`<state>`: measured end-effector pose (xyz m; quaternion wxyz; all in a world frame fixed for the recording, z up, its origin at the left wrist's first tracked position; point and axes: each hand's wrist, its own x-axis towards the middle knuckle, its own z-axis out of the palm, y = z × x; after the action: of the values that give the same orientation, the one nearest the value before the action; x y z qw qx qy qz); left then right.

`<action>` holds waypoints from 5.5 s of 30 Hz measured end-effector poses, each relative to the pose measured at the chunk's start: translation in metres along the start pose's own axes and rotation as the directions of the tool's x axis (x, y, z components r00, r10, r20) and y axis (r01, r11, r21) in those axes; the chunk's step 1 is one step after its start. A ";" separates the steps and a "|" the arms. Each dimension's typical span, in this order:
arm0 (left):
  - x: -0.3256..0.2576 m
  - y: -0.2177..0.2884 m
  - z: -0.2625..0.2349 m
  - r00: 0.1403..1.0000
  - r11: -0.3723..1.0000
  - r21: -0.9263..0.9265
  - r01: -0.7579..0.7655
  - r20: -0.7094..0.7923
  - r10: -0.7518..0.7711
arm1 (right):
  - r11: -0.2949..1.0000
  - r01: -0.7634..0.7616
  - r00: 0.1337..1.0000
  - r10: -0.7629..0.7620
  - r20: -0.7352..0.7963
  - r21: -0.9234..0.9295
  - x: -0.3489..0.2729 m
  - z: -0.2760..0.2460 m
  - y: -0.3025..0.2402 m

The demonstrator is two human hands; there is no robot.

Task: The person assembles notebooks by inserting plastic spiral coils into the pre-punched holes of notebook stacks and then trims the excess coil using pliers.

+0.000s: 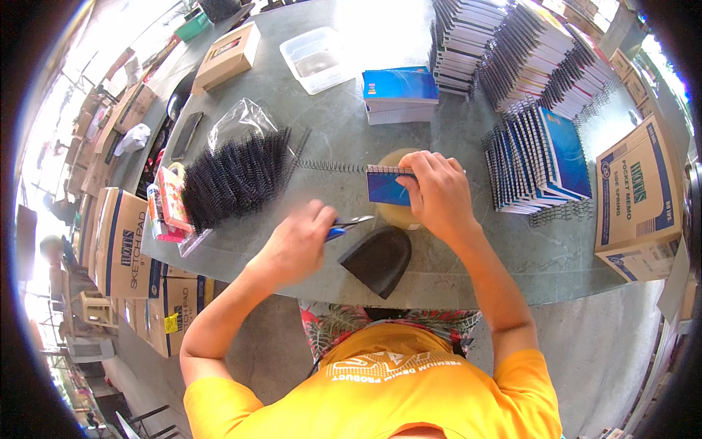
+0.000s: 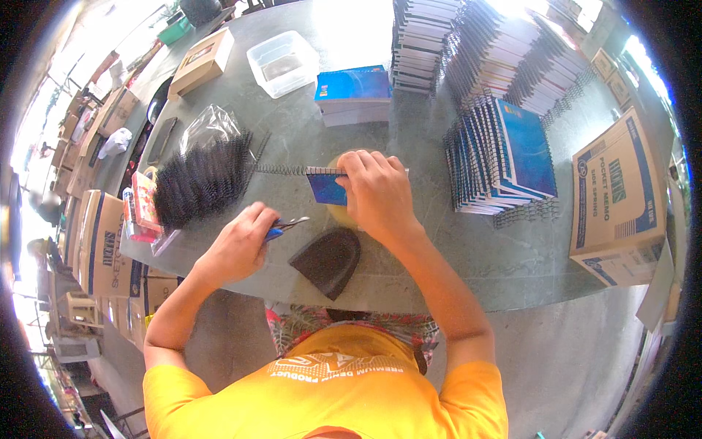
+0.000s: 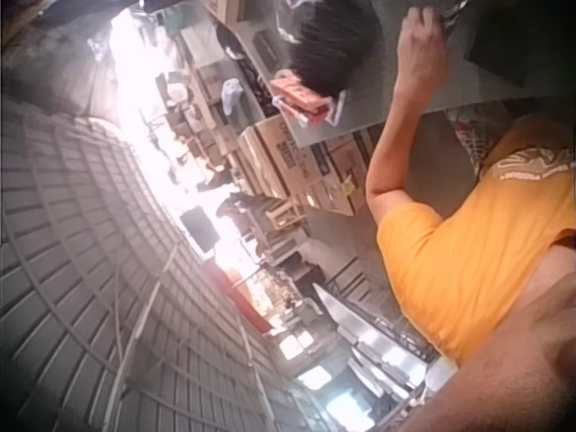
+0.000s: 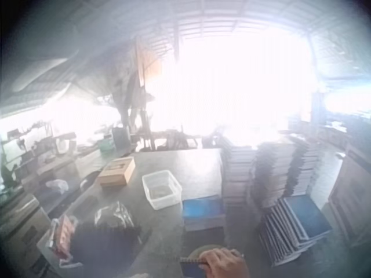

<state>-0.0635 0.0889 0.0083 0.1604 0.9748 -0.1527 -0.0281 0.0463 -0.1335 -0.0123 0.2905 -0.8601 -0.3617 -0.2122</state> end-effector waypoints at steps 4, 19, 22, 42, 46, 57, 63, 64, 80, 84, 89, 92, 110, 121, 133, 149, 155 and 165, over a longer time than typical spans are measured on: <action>0.024 0.036 -0.016 0.975 0.992 -0.107 -0.069 -0.217 0.044 | 0.999 0.019 1.000 -0.019 0.009 -0.040 -0.001 -0.001 -0.005; 0.040 0.045 -0.022 0.991 0.979 0.185 0.088 -0.118 -0.067 | 0.997 0.029 0.985 -0.017 -0.171 0.069 -0.006 0.007 -0.008; 0.043 0.050 -0.024 0.991 0.959 0.258 0.113 -0.097 -0.090 | 0.997 0.043 0.976 -0.028 -0.218 0.065 -0.007 0.008 -0.008; 0.025 -0.012 0.029 0.970 0.980 0.020 0.200 -0.144 -0.195 | 0.916 -0.329 0.940 0.294 0.171 0.230 -0.013 -0.023 0.014; 0.019 -0.021 0.059 0.908 0.940 0.306 0.148 -0.419 -0.006 | 0.397 -0.397 0.885 0.405 0.231 0.827 -0.036 -0.010 0.036; 0.050 0.041 -0.004 0.838 0.999 -0.013 0.032 -0.545 -0.034 | 0.414 -0.406 0.895 0.360 0.264 0.815 -0.035 0.002 0.044; 0.052 0.043 0.017 0.847 0.985 -0.023 -0.173 -0.514 0.136 | 0.405 -0.408 0.901 0.326 0.287 0.818 -0.040 0.004 0.045; 0.058 0.044 0.007 0.814 0.991 0.005 -0.135 -0.569 0.113 | 0.380 -0.405 0.903 0.310 0.298 0.831 -0.042 0.006 0.048; 0.089 0.066 -0.025 0.636 0.966 -0.057 -0.250 -0.762 0.120 | 0.413 -0.439 0.887 0.338 0.314 0.798 -0.043 -0.007 0.048; 0.031 0.041 0.072 0.975 0.945 -0.305 -0.118 -0.218 0.051 | 0.555 -0.366 0.930 0.253 0.268 0.747 -0.030 0.007 0.027; 0.061 0.073 -0.008 0.941 0.928 -0.166 -0.333 -0.126 0.315 | 0.539 -0.386 0.898 0.404 0.172 0.749 -0.061 0.002 0.060; 0.013 0.097 -0.083 0.548 0.507 -0.459 -0.730 0.050 0.835 | 0.500 -0.386 0.886 0.435 0.161 0.775 -0.050 -0.011 0.052; 0.059 0.092 -0.027 0.806 0.898 0.007 -0.440 -0.437 0.399 | 0.466 -0.304 0.934 0.316 0.164 0.831 -0.048 0.006 0.035; 0.097 0.050 0.013 0.800 0.918 0.027 -0.396 -0.481 0.359 | 0.347 -0.318 0.919 0.340 0.198 0.882 -0.051 0.007 0.036; 0.093 0.043 0.013 0.840 0.934 -0.062 -0.352 -0.461 0.286 | 0.474 -0.216 0.952 0.297 0.076 0.853 -0.048 0.008 0.029; 0.025 0.057 0.038 0.917 0.916 -0.365 -0.167 -0.400 0.008 | 0.578 -0.313 0.940 0.303 0.158 0.753 -0.032 0.006 0.020; 0.075 0.054 0.054 0.904 0.975 0.017 -0.223 -0.371 0.214 | 0.780 -0.269 0.947 0.321 0.008 0.565 -0.057 -0.003 0.058; 0.071 0.059 0.033 0.660 0.905 -0.014 -0.426 -0.688 0.300 | 0.688 -0.319 0.926 0.374 0.059 0.652 -0.057 0.010 0.056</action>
<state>-0.0161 0.0035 -0.0039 0.2913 0.8496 -0.2733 0.3444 0.0529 -0.1876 -0.0721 0.6195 -0.7485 -0.2317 -0.0481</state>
